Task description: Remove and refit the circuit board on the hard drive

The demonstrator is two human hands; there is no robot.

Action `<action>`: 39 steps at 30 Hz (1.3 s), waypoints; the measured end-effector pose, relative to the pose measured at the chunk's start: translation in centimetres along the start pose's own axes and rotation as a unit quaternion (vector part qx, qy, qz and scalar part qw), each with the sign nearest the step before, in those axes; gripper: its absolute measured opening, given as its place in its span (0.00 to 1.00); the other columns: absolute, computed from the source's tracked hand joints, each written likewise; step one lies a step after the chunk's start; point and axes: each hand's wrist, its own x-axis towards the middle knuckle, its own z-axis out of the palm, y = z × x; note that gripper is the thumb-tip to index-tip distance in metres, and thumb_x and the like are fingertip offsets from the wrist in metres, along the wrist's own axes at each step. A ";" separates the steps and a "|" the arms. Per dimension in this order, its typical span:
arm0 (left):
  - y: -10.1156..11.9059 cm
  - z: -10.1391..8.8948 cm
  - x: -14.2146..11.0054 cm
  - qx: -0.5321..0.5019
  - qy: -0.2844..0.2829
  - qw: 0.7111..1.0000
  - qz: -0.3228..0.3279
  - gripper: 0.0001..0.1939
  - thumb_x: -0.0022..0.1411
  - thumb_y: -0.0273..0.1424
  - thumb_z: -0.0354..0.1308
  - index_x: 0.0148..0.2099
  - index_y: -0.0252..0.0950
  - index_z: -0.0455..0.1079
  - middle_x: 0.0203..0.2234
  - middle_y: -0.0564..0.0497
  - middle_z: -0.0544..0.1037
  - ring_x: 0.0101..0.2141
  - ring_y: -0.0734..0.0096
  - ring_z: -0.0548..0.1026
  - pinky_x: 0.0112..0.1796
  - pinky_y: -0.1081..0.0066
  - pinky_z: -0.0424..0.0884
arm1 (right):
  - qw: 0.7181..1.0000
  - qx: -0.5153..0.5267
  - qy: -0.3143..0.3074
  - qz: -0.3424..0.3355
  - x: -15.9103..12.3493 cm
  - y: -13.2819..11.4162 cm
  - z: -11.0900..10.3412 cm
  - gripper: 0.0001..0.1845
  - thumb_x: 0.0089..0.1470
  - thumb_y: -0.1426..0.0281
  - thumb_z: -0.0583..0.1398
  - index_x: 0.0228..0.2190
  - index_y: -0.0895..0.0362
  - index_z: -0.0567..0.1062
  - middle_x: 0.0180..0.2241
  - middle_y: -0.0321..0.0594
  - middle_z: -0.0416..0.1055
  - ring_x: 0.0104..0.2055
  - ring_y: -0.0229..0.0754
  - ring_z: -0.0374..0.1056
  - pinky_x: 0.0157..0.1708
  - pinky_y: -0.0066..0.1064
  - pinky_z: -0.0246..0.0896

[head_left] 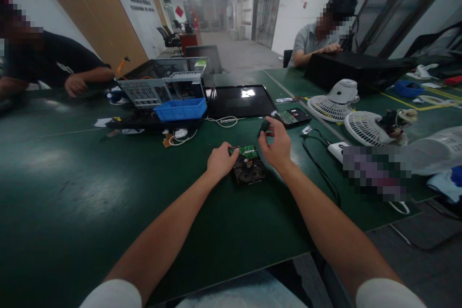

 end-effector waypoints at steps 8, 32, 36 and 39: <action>0.2 0.2 -0.3 0.014 -0.006 1.000 -0.015 0.24 0.71 0.52 0.51 0.56 0.42 0.72 0.40 0.43 0.83 0.42 0.54 0.81 0.40 0.64 0.71 | 1.000 -0.011 0.004 0.006 0.1 -0.3 -0.2 0.22 0.64 0.67 0.60 0.58 0.51 0.68 0.52 0.48 0.67 0.44 0.45 0.71 0.40 0.40 0.78; 0.4 -0.1 -1.2 0.006 -0.002 1.000 -0.012 0.22 0.74 0.44 0.50 0.61 0.40 0.70 0.40 0.44 0.84 0.43 0.55 0.81 0.45 0.64 0.72 | 1.000 -0.014 0.010 0.012 0.1 0.0 -0.3 0.23 0.62 0.67 0.62 0.59 0.49 0.70 0.51 0.47 0.66 0.42 0.45 0.71 0.45 0.44 0.77; 0.2 0.1 -1.1 0.006 -0.003 1.000 -0.006 0.22 0.74 0.45 0.49 0.62 0.41 0.70 0.39 0.44 0.84 0.42 0.56 0.82 0.44 0.63 0.72 | 1.000 0.001 0.006 -0.002 0.1 -0.2 -0.3 0.24 0.62 0.70 0.59 0.59 0.51 0.68 0.53 0.49 0.67 0.47 0.47 0.71 0.42 0.41 0.78; 0.1 0.2 -1.0 0.005 -0.006 1.000 -0.003 0.22 0.74 0.45 0.49 0.62 0.41 0.69 0.39 0.44 0.84 0.41 0.57 0.82 0.43 0.64 0.72 | 1.000 -0.006 0.004 0.005 0.2 -0.2 -0.3 0.24 0.63 0.70 0.59 0.59 0.51 0.67 0.51 0.48 0.69 0.45 0.47 0.71 0.40 0.40 0.78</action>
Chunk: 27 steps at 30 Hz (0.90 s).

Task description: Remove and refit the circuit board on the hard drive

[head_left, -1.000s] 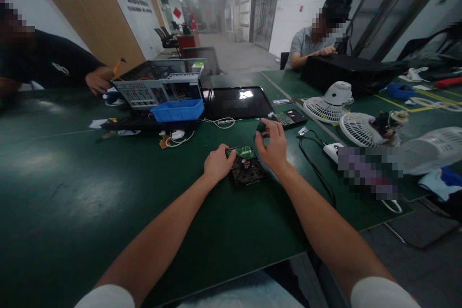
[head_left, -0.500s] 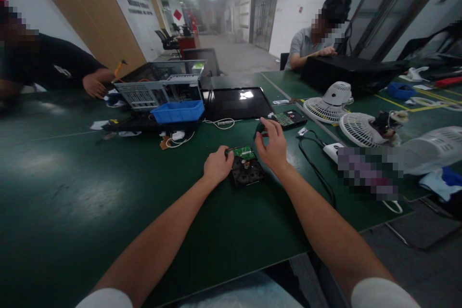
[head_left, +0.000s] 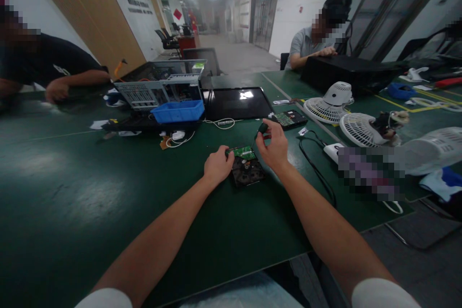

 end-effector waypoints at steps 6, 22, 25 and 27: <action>-0.1 0.2 0.1 0.008 0.003 1.000 -0.001 0.22 0.74 0.45 0.48 0.62 0.41 0.69 0.40 0.43 0.83 0.42 0.57 0.82 0.42 0.64 0.72 | 1.000 -0.001 0.000 0.013 0.0 -0.1 -0.1 0.23 0.62 0.66 0.62 0.58 0.50 0.69 0.49 0.46 0.67 0.39 0.43 0.70 0.40 0.42 0.78; -0.1 0.1 0.0 0.010 0.004 1.000 -0.005 0.22 0.74 0.45 0.49 0.62 0.42 0.69 0.41 0.43 0.84 0.43 0.55 0.81 0.43 0.63 0.72 | 1.000 0.000 0.007 -0.008 0.0 0.3 0.2 0.24 0.65 0.65 0.60 0.60 0.51 0.68 0.47 0.47 0.71 0.44 0.48 0.73 0.44 0.45 0.78; -0.1 0.1 0.0 0.008 0.001 1.000 -0.003 0.22 0.74 0.45 0.50 0.62 0.42 0.69 0.40 0.43 0.84 0.43 0.55 0.81 0.43 0.63 0.72 | 1.000 -0.003 0.001 -0.007 0.1 0.1 -0.1 0.24 0.65 0.67 0.59 0.61 0.50 0.69 0.46 0.46 0.69 0.42 0.46 0.72 0.46 0.45 0.77; -0.1 0.1 0.0 0.007 0.001 1.000 0.001 0.21 0.74 0.45 0.49 0.62 0.42 0.70 0.40 0.44 0.83 0.43 0.55 0.82 0.43 0.63 0.72 | 1.000 -0.002 -0.001 -0.007 0.1 0.1 0.0 0.25 0.64 0.68 0.59 0.61 0.50 0.69 0.47 0.46 0.68 0.43 0.46 0.72 0.46 0.45 0.77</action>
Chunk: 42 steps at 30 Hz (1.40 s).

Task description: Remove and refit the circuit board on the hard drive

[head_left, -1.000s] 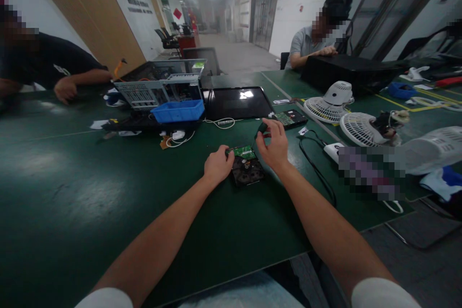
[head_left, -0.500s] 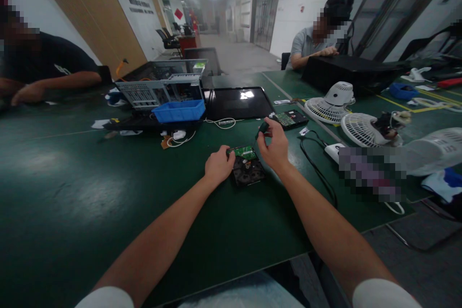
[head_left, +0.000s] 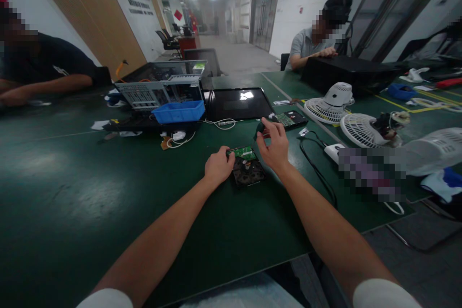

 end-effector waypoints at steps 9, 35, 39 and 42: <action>-0.1 0.2 0.1 0.006 0.005 1.000 0.002 0.22 0.74 0.45 0.49 0.61 0.42 0.69 0.41 0.43 0.84 0.42 0.56 0.82 0.43 0.64 0.72 | 0.999 0.009 0.037 0.011 -0.1 0.7 0.5 0.22 0.64 0.65 0.62 0.57 0.52 0.68 0.54 0.49 0.71 0.50 0.49 0.72 0.43 0.44 0.79; -0.3 0.4 0.2 0.017 0.007 1.000 0.009 0.22 0.74 0.45 0.49 0.61 0.41 0.69 0.40 0.43 0.84 0.44 0.55 0.82 0.44 0.63 0.72 | 0.999 -0.016 -0.010 0.040 0.0 -0.6 -0.2 0.23 0.63 0.65 0.61 0.58 0.53 0.68 0.49 0.47 0.68 0.41 0.45 0.71 0.42 0.42 0.76; -0.3 0.4 0.2 0.018 0.006 1.000 0.010 0.22 0.74 0.45 0.48 0.61 0.42 0.69 0.40 0.44 0.84 0.43 0.55 0.82 0.43 0.63 0.72 | 0.999 -0.002 -0.012 0.043 -0.2 -0.3 0.1 0.25 0.63 0.68 0.59 0.60 0.52 0.65 0.53 0.50 0.70 0.47 0.48 0.73 0.47 0.44 0.76; -0.3 0.4 0.2 0.017 0.005 1.000 0.011 0.22 0.74 0.45 0.48 0.62 0.41 0.69 0.40 0.43 0.83 0.42 0.55 0.82 0.42 0.63 0.72 | 0.998 0.023 -0.007 0.054 -0.4 0.3 0.6 0.26 0.64 0.67 0.59 0.61 0.52 0.63 0.53 0.50 0.73 0.47 0.47 0.75 0.49 0.45 0.76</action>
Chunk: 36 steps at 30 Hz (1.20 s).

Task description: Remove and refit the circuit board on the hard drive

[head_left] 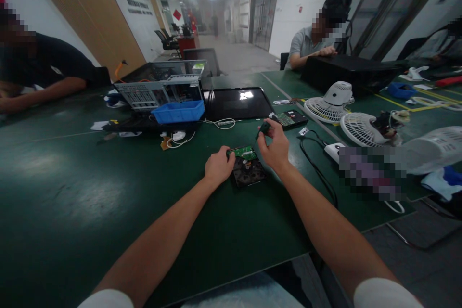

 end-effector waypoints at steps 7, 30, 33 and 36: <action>0.1 0.0 -0.1 0.005 0.006 1.000 -0.006 0.22 0.73 0.46 0.49 0.61 0.42 0.70 0.39 0.44 0.83 0.44 0.53 0.82 0.43 0.62 0.72 | 0.999 -0.030 0.014 -0.011 0.1 -0.1 -0.3 0.25 0.63 0.61 0.62 0.59 0.52 0.67 0.49 0.48 0.72 0.42 0.47 0.74 0.44 0.45 0.77; 0.4 -0.4 -0.2 -0.003 -0.008 1.000 -0.012 0.22 0.74 0.45 0.48 0.62 0.41 0.69 0.41 0.43 0.84 0.44 0.56 0.81 0.45 0.63 0.72 | 0.999 -0.039 0.000 -0.009 0.0 -0.5 -0.3 0.25 0.64 0.63 0.60 0.60 0.52 0.65 0.53 0.50 0.71 0.46 0.48 0.74 0.45 0.44 0.77; 0.5 -0.4 -0.2 0.001 -0.008 1.000 -0.018 0.23 0.74 0.45 0.48 0.63 0.41 0.69 0.42 0.43 0.84 0.44 0.55 0.81 0.45 0.63 0.72 | 0.999 -0.038 -0.004 0.005 -0.1 -0.3 -0.1 0.26 0.64 0.63 0.60 0.61 0.52 0.63 0.52 0.50 0.73 0.44 0.47 0.75 0.46 0.45 0.77; 0.4 -0.3 -0.2 0.002 -0.006 1.000 -0.016 0.23 0.74 0.45 0.48 0.63 0.41 0.69 0.41 0.43 0.83 0.44 0.55 0.81 0.45 0.62 0.72 | 0.999 -0.039 0.009 0.007 -0.2 -0.5 0.0 0.25 0.65 0.61 0.59 0.60 0.52 0.64 0.51 0.49 0.73 0.43 0.47 0.75 0.45 0.45 0.77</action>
